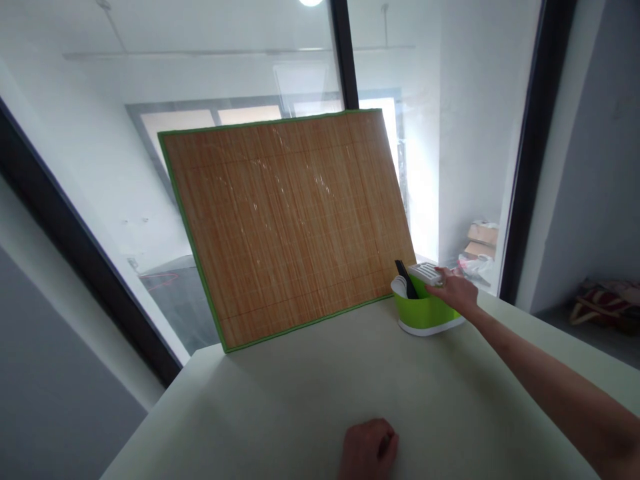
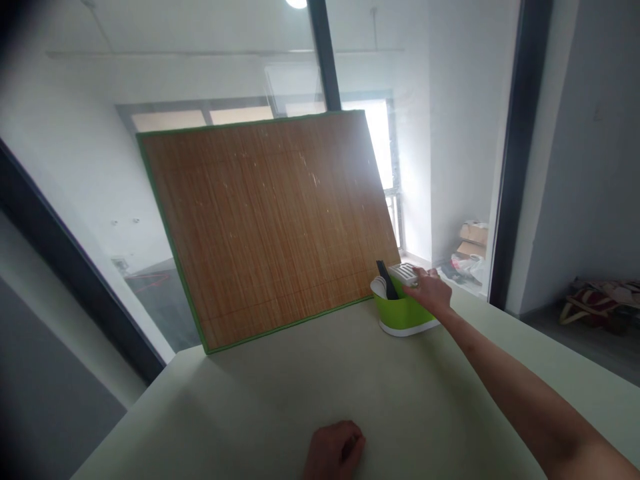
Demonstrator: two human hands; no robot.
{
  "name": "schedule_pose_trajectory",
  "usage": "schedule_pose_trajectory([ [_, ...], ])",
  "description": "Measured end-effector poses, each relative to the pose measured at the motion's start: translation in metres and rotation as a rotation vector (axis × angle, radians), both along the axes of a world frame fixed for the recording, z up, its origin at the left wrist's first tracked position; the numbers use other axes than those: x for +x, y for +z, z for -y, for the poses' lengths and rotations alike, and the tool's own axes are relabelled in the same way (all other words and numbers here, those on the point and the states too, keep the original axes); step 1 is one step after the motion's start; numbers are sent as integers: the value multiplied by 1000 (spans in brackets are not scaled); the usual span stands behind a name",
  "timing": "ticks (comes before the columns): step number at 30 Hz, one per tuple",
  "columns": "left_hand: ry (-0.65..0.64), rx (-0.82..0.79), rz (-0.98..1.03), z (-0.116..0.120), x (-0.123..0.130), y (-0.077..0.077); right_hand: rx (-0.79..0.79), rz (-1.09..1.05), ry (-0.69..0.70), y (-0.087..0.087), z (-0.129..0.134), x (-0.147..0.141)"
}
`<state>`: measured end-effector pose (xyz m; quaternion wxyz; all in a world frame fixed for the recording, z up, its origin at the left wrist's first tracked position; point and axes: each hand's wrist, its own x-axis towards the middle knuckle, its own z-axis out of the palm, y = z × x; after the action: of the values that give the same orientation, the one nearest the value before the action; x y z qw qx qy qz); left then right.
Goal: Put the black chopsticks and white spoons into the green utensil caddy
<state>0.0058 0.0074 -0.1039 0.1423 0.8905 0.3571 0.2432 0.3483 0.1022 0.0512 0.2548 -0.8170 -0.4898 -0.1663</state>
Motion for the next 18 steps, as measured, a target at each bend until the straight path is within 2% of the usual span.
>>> schedule_pose_trajectory([
  [5,59,18,66,5,-2,8,81,37,12,-6,44,-69],
  [10,198,36,276,5,-7,12,135,-2,60,-17,76,-131],
  [14,315,36,442,4,-12,13,161,-35,103,-21,87,-165],
  [18,387,28,531,3,-14,15,159,-53,149,-23,92,-184],
])
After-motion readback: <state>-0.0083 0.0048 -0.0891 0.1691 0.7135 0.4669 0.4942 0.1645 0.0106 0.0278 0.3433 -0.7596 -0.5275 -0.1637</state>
